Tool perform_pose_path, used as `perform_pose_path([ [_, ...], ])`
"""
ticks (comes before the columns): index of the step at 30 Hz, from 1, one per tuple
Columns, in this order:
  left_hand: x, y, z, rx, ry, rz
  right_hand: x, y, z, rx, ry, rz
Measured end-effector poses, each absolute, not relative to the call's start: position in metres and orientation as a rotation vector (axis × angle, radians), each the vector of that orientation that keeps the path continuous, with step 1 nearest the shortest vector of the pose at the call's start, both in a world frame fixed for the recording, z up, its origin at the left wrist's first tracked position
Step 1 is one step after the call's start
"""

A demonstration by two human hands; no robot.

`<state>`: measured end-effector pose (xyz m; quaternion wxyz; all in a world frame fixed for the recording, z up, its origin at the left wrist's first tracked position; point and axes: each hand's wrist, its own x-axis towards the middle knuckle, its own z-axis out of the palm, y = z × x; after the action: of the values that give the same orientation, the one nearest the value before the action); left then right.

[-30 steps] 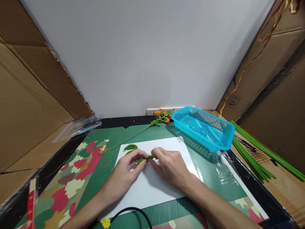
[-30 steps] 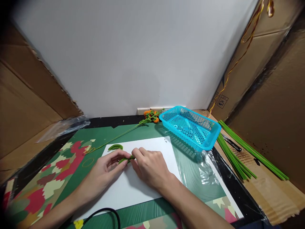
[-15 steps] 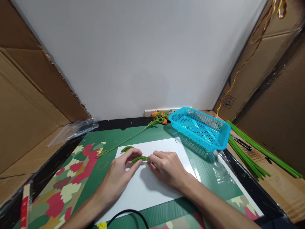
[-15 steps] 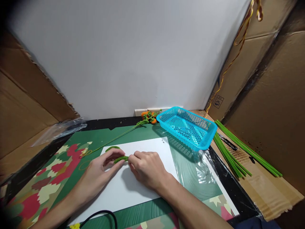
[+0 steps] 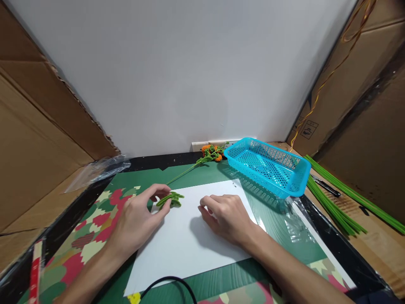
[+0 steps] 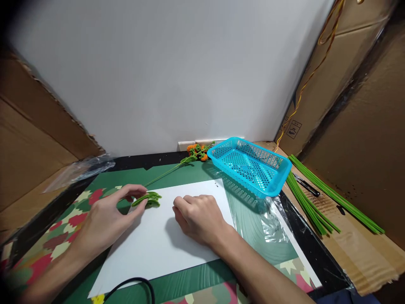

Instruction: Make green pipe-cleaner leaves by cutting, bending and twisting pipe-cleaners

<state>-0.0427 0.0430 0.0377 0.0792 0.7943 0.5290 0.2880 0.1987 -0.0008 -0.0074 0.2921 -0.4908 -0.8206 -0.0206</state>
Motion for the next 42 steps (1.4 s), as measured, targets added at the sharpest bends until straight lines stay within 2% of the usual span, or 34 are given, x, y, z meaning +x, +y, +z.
perform_pose_path([
  [11, -0.06, 0.05, 0.035, 2.498, 1.335, 0.464, 0.208, 0.0, -0.003, -1.2, -2.187, -0.122],
  [23, -0.054, 0.05, 0.042, 2.558, 1.407, 0.64, 0.211, -0.002, -0.003, -1.073, -2.256, -0.195],
  [27, -0.056, 0.051, 0.037, 2.583, 1.318, 0.7, 0.212, 0.0, 0.001, -0.999, -2.204, -0.323],
  [32, -0.046, 0.04, 0.025, 2.611, 1.07, 0.888, 0.237, 0.0, 0.024, -0.773, -1.867, -0.686],
  [35, -0.034, 0.029, 0.019, 2.672, 0.878, 0.884, 0.267, -0.002, 0.046, -0.791, -1.446, -0.681],
  [39, -0.023, 0.018, 0.014, 2.733, 0.654, 0.713, 0.324, -0.008, 0.072, -1.074, -0.876, -0.646],
  [42, -0.022, 0.017, 0.01, 2.73, 0.62, 0.688, 0.378, -0.016, 0.074, -1.273, -0.749, -0.509],
])
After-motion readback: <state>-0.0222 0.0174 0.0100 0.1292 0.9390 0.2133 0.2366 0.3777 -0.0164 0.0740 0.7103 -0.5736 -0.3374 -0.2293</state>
